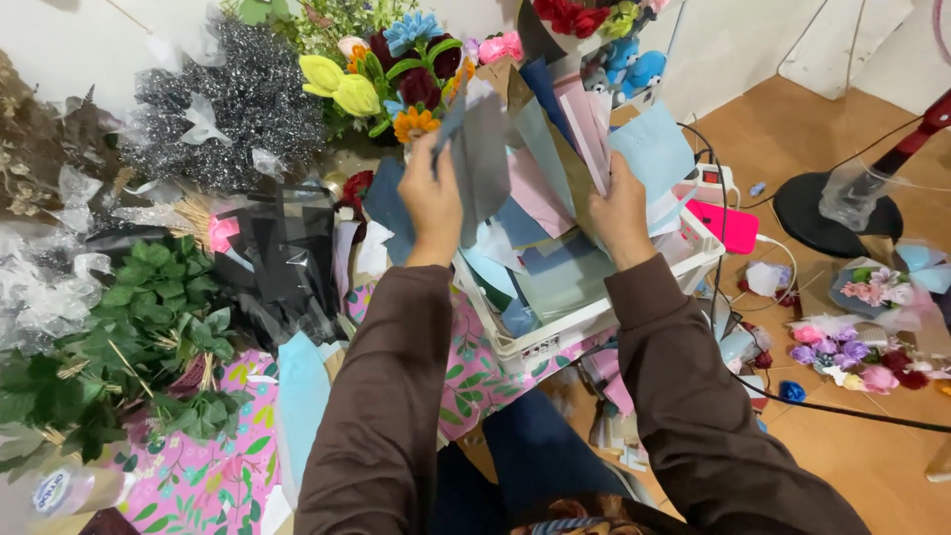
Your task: The person sits on the floor and wraps a bouquet of artificial flowers with multiple layers of colored paper. They fold the paper around the stems and secure it with tape, creating a finished bouquet.
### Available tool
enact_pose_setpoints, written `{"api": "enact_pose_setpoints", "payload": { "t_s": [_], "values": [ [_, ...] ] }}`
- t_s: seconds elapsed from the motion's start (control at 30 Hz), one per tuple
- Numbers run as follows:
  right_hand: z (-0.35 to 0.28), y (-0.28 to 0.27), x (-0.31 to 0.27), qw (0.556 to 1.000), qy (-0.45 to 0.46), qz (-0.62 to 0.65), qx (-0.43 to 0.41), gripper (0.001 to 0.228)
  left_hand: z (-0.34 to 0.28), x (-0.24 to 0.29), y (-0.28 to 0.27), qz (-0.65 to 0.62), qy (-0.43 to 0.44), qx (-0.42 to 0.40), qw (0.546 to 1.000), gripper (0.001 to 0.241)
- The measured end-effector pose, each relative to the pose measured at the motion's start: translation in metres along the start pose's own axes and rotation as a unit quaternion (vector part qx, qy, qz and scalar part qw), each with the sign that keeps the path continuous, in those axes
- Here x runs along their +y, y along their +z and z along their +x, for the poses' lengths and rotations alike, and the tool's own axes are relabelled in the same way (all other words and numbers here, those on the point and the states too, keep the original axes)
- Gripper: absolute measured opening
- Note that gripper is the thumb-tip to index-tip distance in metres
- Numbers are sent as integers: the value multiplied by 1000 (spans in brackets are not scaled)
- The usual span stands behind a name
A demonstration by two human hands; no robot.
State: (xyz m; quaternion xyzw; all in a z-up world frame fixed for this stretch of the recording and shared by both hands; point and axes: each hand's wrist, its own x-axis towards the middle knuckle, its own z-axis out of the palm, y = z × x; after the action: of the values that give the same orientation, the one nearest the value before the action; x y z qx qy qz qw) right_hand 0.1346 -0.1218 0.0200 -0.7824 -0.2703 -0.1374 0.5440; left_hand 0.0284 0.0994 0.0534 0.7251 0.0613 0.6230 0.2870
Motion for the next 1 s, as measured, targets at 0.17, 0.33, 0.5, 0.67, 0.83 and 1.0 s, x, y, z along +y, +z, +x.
{"api": "enact_pose_setpoints", "payload": {
  "t_s": [0.17,0.33,0.5,0.67,0.83,1.0],
  "values": [
    [2,9,25,1000,-7,-24,-7,27,-14,40,-3,226,285,-217,906,63],
    [-1,2,6,999,13,-21,-19,32,-64,0,37,316,382,-289,819,14],
    [0,2,3,999,19,-28,-34,31,-87,-11,58,337,217,-522,753,43],
    [-1,0,-1,999,23,-27,-39,38,-70,2,54,290,229,-424,827,12],
    [0,1,5,999,16,-29,-34,39,-28,-9,57,268,195,-361,872,6],
    [2,6,14,999,13,-15,-28,34,34,19,28,61,-80,-310,945,10]
  ]
}}
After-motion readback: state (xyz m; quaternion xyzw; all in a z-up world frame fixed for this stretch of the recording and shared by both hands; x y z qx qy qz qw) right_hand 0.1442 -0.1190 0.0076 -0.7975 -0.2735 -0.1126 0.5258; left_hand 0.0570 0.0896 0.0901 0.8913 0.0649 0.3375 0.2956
